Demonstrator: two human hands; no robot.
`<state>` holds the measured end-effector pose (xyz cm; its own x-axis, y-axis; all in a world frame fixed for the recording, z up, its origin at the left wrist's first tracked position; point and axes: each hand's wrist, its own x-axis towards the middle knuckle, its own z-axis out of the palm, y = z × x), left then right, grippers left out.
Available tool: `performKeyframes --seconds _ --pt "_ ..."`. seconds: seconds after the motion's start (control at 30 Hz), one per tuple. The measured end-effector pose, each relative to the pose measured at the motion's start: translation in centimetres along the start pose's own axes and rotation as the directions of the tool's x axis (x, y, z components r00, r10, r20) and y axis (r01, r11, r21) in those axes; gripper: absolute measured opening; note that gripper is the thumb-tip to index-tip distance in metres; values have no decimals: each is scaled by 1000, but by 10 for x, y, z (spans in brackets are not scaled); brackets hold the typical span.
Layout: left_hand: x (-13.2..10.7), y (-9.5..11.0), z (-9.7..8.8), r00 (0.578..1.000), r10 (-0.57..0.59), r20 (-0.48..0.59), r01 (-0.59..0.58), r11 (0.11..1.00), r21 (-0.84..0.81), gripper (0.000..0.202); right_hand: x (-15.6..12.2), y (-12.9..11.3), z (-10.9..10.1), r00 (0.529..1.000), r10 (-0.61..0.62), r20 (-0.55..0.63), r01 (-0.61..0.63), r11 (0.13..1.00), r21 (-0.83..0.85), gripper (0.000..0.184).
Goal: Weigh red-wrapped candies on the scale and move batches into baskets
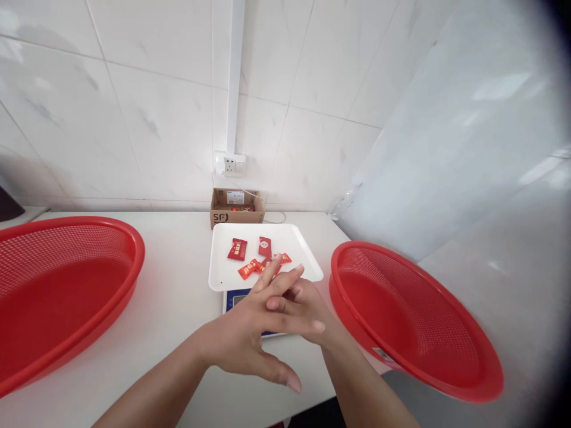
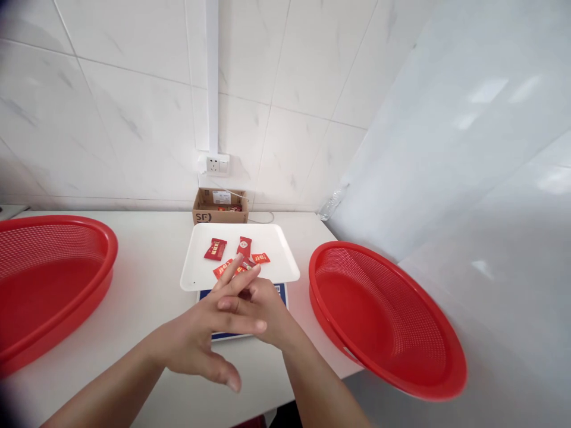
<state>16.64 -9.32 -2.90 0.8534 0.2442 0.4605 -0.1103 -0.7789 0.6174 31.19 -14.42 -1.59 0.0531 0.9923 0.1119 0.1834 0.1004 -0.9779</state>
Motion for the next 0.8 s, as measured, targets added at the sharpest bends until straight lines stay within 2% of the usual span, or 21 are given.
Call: performKeyframes --seconds 0.07,0.13,0.17,0.2,0.23,0.27,0.3,0.33,0.37,0.43,0.53,0.63,0.7,0.77,0.8 --pt "-3 -1 -4 999 -10 -47 1 981 -194 62 -1 1 -2 993 -17 118 20 999 -26 19" --pt "-5 -4 -10 989 -90 -121 38 924 -380 63 4 3 -6 987 -89 133 108 983 -145 23" --pt "-6 -6 -13 969 -160 -189 61 893 -446 61 9 5 -10 986 -120 116 143 966 -214 24" --pt "-6 -8 -16 925 -251 -284 84 866 -493 58 16 7 -14 987 -135 81 153 948 -280 26" --pt "-5 -10 -19 853 -349 -389 106 844 -526 56 26 10 -19 991 -130 28 131 926 -354 27" --pt "-4 -13 -21 762 -433 -481 123 826 -550 53 37 14 -24 992 -118 -50 85 900 -427 28" --pt "-3 -16 -23 678 -496 -543 137 811 -569 50 49 18 -29 987 -95 -126 16 854 -520 28" --pt "-2 -19 -25 618 -546 -566 162 792 -588 49 62 23 -33 983 -65 -171 -58 775 -629 27" --pt "-1 -22 -26 586 -582 -564 195 777 -599 51 75 28 -35 981 -46 -188 -94 735 -671 25" --pt "0 -28 -24 587 -608 -534 275 770 -575 61 96 36 -35 982 -8 -190 -137 663 -736 24" --pt "1 -32 -19 628 -580 -519 346 806 -481 72 116 44 -24 984 40 -174 -165 575 -801 29" --pt "3 -34 -14 676 -567 -471 380 816 -436 82 123 46 -9 982 68 -174 -184 518 -835 30" --pt "3 -34 -12 694 -579 -428 418 808 -415 84 124 45 -5 982 78 -174 -189 521 -832 21" --pt "3 -34 -12 705 -587 -399 455 805 -380 78 124 44 -7 982 79 -174 -188 558 -808 11" --pt "3 -34 -12 706 -592 -389 477 803 -358 73 123 43 -10 982 74 -174 -184 587 -788 13"
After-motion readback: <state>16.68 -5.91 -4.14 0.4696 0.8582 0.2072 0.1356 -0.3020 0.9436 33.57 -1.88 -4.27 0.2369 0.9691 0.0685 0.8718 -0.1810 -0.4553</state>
